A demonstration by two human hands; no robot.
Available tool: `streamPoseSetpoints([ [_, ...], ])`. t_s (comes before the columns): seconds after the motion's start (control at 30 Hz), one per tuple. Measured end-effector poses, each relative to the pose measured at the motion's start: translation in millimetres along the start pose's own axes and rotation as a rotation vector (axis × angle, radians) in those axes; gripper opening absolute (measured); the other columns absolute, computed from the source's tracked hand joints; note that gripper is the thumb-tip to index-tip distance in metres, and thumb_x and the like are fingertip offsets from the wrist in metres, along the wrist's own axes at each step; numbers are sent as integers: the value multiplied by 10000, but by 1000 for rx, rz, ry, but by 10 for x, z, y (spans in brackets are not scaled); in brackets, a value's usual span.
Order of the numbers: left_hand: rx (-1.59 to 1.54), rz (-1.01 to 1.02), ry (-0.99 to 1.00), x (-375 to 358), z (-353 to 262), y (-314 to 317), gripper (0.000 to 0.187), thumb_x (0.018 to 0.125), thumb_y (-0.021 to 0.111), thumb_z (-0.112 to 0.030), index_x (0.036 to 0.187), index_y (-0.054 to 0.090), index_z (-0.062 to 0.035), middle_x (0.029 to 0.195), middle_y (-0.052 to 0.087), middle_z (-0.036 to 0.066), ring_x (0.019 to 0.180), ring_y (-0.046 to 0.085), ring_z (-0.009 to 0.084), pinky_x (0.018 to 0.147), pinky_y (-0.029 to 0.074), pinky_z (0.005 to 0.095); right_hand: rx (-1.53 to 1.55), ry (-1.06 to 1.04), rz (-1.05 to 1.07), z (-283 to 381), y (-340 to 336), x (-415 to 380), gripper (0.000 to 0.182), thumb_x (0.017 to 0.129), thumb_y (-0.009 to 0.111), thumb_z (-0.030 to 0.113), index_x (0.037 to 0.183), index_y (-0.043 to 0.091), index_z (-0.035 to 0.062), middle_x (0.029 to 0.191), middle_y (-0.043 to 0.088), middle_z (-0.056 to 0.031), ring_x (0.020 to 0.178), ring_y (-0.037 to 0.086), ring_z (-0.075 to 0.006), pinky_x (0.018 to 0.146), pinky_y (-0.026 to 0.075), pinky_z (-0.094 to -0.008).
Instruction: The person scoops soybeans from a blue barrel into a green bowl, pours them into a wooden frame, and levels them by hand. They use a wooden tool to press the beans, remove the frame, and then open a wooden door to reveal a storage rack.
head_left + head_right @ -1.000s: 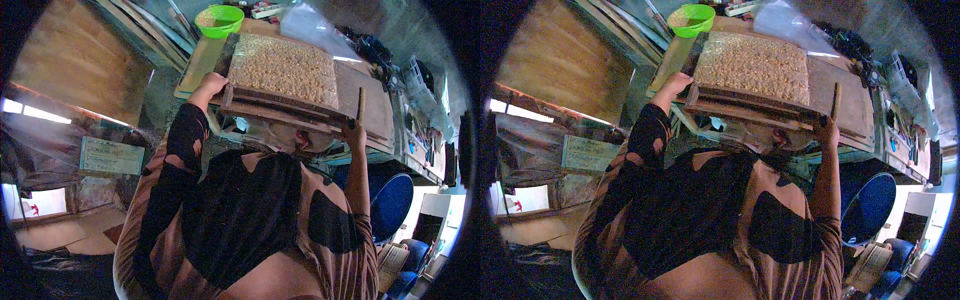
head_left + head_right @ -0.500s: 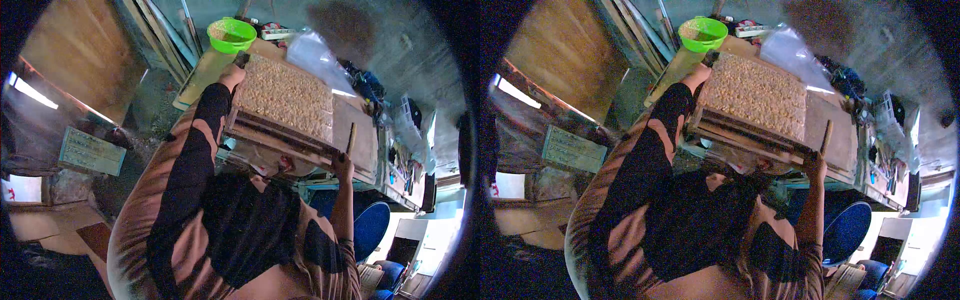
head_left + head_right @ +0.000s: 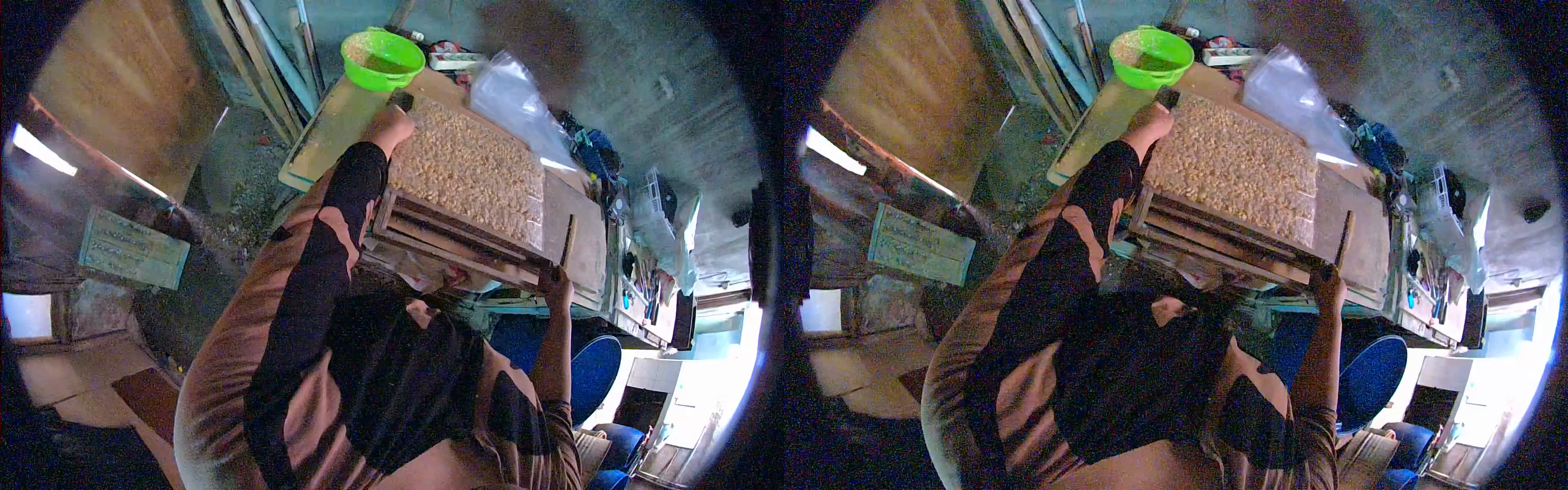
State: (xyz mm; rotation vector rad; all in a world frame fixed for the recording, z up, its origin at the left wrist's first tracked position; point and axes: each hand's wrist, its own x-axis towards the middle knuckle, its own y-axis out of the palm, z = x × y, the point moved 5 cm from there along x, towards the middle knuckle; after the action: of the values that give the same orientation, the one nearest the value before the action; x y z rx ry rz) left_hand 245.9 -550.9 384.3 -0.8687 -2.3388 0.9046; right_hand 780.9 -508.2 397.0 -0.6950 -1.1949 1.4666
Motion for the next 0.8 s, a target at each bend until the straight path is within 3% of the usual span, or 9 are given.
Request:
streamPoseSetpoints([
  [0.03, -4, 2, 8, 44, -10, 25, 289, 660, 488, -278, 684, 591, -8, 781, 575, 208, 745, 561, 352, 690, 433, 413, -110, -64, -53, 153, -115, -64, 348, 726, 565, 386, 838, 553, 57, 635, 572, -90, 571, 543, -181, 546, 431, -315],
  [0.13, -197, -61, 64, 41, -163, -192, 284, 656, 485, -281, 627, 564, -10, 719, 574, 200, 710, 559, 350, 672, 432, 412, 40, -34, 35, -73, 39, 6, 335, 716, 583, 354, 858, 555, 51, 653, 578, -92, 580, 545, -181, 549, 431, -314],
  [0.2, -16, 79, 100, 239, -167, -26, 275, 660, 473, -279, 670, 593, -32, 764, 579, 203, 749, 564, 337, 688, 431, 398, 39, 72, 40, 90, -50, -41, 353, 714, 575, 367, 848, 549, 41, 661, 586, -104, 604, 566, -225, 558, 432, -329],
  [0.27, 20, 18, 19, 358, -167, 60, 295, 668, 470, -280, 722, 610, -25, 838, 575, 209, 812, 559, 327, 720, 427, 382, -60, -25, -36, 103, -87, -55, 353, 717, 564, 366, 839, 546, 36, 654, 587, -112, 612, 573, -253, 568, 433, -337],
  [0.33, -18, 193, -52, 352, -212, 7, 359, 715, 465, -216, 970, 542, 25, 1032, 513, 219, 973, 502, 310, 811, 404, 365, -51, -8, -38, -56, -24, -20, 366, 715, 561, 372, 850, 546, 33, 656, 586, -120, 614, 575, -257, 565, 433, -341],
  [0.43, -4, 233, -174, 307, -296, -86, 370, 721, 471, -203, 1027, 525, -2, 1103, 476, 201, 1030, 462, 303, 843, 380, 358, -7, 23, 18, 208, -152, -99, 378, 720, 549, 386, 851, 546, 31, 636, 575, -133, 594, 572, -262, 540, 430, -352],
  [0.6, 165, 216, -95, 588, -125, 119, 344, 715, 458, -173, 999, 538, 3, 1092, 481, 204, 1021, 464, 311, 841, 382, 356, 26, -12, -84, 307, -236, -129, 373, 733, 542, 399, 803, 536, 33, 628, 565, -117, 606, 565, -257, 550, 422, -348],
  [0.67, -32, 229, -142, 592, -88, 149, 337, 702, 463, -163, 979, 546, 8, 1074, 489, 212, 1006, 472, 318, 841, 382, 361, 89, 128, 22, 307, -238, -144, 389, 724, 549, 409, 798, 532, 28, 658, 573, -119, 630, 565, -258, 571, 422, -346],
  [0.8, 48, 150, -97, 542, -154, 44, 325, 684, 476, -153, 955, 557, 9, 1056, 499, 214, 985, 481, 327, 825, 392, 371, 48, 99, -19, 248, -202, -110, 362, 726, 553, 382, 799, 530, 28, 671, 574, -126, 635, 562, -273, 587, 423, -344],
])
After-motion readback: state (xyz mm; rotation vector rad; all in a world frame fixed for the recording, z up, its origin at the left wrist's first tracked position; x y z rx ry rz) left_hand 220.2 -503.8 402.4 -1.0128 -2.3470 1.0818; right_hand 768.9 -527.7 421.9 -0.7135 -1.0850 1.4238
